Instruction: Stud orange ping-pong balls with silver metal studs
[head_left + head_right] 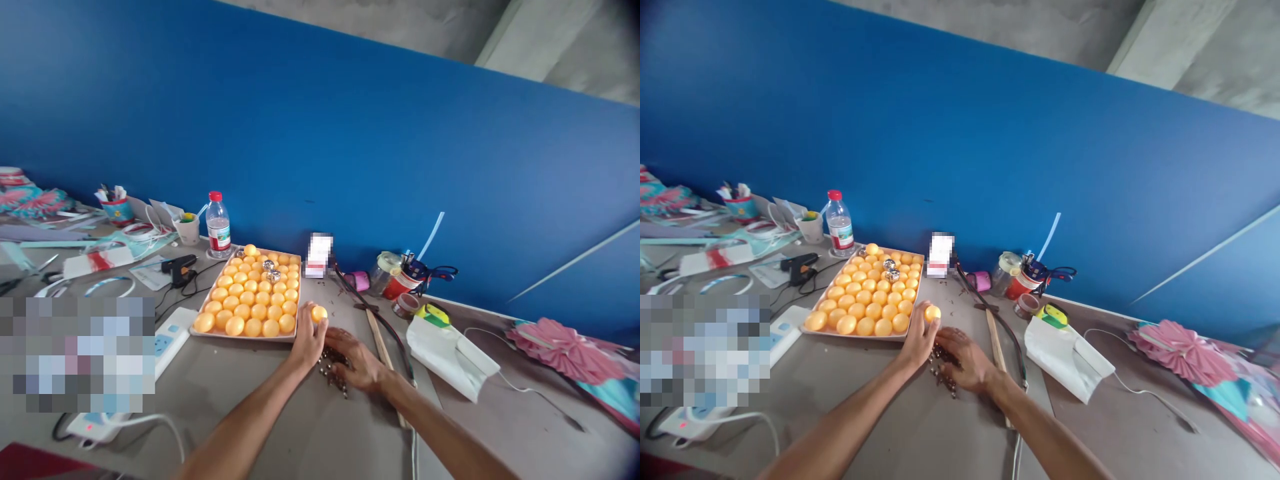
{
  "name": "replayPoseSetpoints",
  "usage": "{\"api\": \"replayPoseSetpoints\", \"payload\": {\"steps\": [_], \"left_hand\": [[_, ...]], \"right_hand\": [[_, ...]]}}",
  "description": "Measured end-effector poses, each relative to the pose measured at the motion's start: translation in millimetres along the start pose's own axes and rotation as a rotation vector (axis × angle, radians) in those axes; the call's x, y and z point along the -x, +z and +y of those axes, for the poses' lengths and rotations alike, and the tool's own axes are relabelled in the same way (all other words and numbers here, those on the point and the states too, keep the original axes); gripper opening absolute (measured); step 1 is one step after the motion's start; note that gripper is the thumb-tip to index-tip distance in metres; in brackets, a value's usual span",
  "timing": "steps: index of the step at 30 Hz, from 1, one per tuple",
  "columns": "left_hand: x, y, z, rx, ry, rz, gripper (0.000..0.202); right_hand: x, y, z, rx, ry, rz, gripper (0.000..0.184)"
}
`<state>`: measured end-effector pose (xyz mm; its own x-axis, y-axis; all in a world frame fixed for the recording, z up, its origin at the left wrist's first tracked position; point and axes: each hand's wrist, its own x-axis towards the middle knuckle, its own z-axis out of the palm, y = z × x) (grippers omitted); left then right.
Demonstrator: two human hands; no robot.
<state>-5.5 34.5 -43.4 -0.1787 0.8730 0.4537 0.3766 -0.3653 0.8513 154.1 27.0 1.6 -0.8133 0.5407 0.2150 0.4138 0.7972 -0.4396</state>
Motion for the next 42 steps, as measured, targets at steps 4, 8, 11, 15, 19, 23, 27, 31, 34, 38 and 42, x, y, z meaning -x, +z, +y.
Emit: {"api": "replayPoseSetpoints", "payload": {"steps": [4, 8, 11, 15, 19, 23, 27, 31, 34, 38, 42], "left_hand": [[-1, -0.3, 0, -0.002, 0.022, -0.01, 0.034], [0, -1.6, 2, -0.014, 0.004, -0.016, 0.035], [0, -2.7, 4, -0.009, -0.001, -0.013, 0.035], [0, -3.9, 7, -0.009, 0.007, -0.011, 0.034], [-1, -4.2, 8, 0.0, 0.023, 0.013, 0.033], [-1, -4.2, 7, 0.008, 0.031, 0.023, 0.034], [0, -2.6, 3, 0.012, 0.032, 0.026, 0.035], [0, 0.6, -2, 0.013, 0.002, 0.017, 0.036], [-1, 2.0, -4, 0.033, -0.073, -0.005, 0.038], [-3, 0.5, 0, 0.122, -0.171, -0.073, 0.042], [-7, -4.9, 7, 0.208, -0.254, -0.136, 0.04]], "right_hand": [[26, 17, 0, 0.175, 0.273, 0.112, 0.078], [35, 42, -11, 0.264, 0.339, 0.091, 0.101], [26, 50, -19, 0.31, 0.406, 0.105, 0.102], [5, 48, -19, 0.33, 0.467, 0.127, 0.09], [-14, 45, -15, 0.37, 0.492, 0.174, 0.069], [-28, 45, -8, 0.417, 0.561, 0.221, 0.056], [-39, 45, 5, 0.439, 0.641, 0.232, 0.048], [-43, 45, 14, 0.444, 0.654, 0.276, 0.051], [-34, 45, 19, 0.455, 0.574, 0.332, 0.053], [-13, 49, 34, 0.392, 0.591, 0.446, 0.062], [-11, 57, 47, 0.233, 0.651, 0.502, 0.061]]}}
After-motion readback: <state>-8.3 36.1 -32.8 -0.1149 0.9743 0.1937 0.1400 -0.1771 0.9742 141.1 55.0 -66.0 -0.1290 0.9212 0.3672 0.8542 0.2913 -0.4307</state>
